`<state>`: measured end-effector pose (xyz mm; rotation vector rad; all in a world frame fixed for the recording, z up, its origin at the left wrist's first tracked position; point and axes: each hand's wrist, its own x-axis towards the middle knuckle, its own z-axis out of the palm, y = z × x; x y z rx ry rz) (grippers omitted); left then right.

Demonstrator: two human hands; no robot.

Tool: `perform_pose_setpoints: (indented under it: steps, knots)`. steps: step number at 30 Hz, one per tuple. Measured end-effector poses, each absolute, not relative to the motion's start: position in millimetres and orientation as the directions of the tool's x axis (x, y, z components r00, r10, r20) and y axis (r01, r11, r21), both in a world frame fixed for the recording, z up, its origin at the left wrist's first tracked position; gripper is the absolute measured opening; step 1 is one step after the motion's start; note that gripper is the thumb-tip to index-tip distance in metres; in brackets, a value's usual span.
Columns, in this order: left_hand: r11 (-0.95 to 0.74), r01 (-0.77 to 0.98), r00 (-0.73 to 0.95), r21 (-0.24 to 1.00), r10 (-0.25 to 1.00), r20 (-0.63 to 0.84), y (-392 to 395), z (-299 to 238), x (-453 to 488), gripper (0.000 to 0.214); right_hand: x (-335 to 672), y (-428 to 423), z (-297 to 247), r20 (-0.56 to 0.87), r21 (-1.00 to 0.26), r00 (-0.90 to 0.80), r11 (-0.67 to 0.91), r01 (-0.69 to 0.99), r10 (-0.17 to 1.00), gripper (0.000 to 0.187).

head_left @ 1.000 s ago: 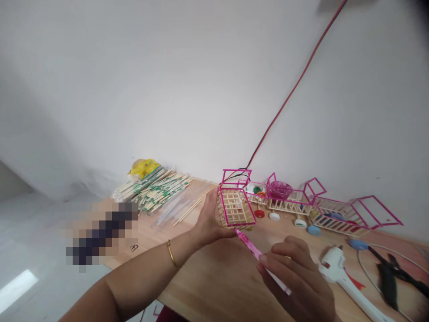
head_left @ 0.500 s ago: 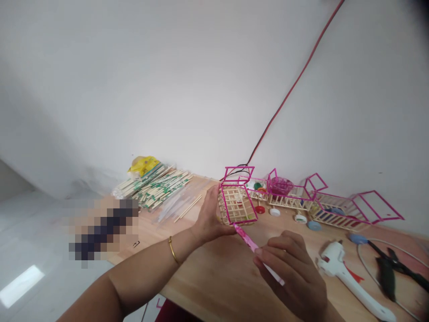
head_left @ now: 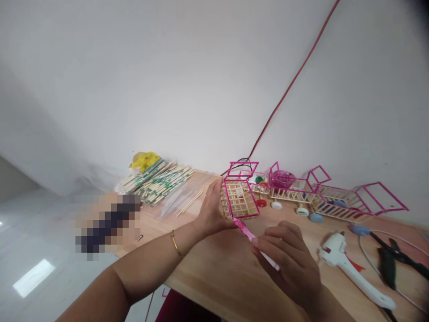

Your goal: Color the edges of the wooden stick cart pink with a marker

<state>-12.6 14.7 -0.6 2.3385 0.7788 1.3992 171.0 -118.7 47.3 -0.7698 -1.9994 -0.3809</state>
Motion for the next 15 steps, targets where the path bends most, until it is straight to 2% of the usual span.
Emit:
perform_pose_setpoints:
  steps: [7, 15]
  knots:
    - [-0.846, 0.318, 0.370, 0.427, 0.526, 0.766, 12.4, -1.8, -10.2, 0.129, 173.1, -117.1, 52.0, 0.874, -0.104, -0.291, 0.735, 0.670, 0.388, 0.023]
    - [-0.853, 0.324, 0.374, 0.410, 0.514, 0.772, 16.9, -8.4, -9.7, 0.133, 172.4, -118.2, 53.1, 0.850, -0.095, -0.337, 0.748, 0.657, 0.405, 0.020]
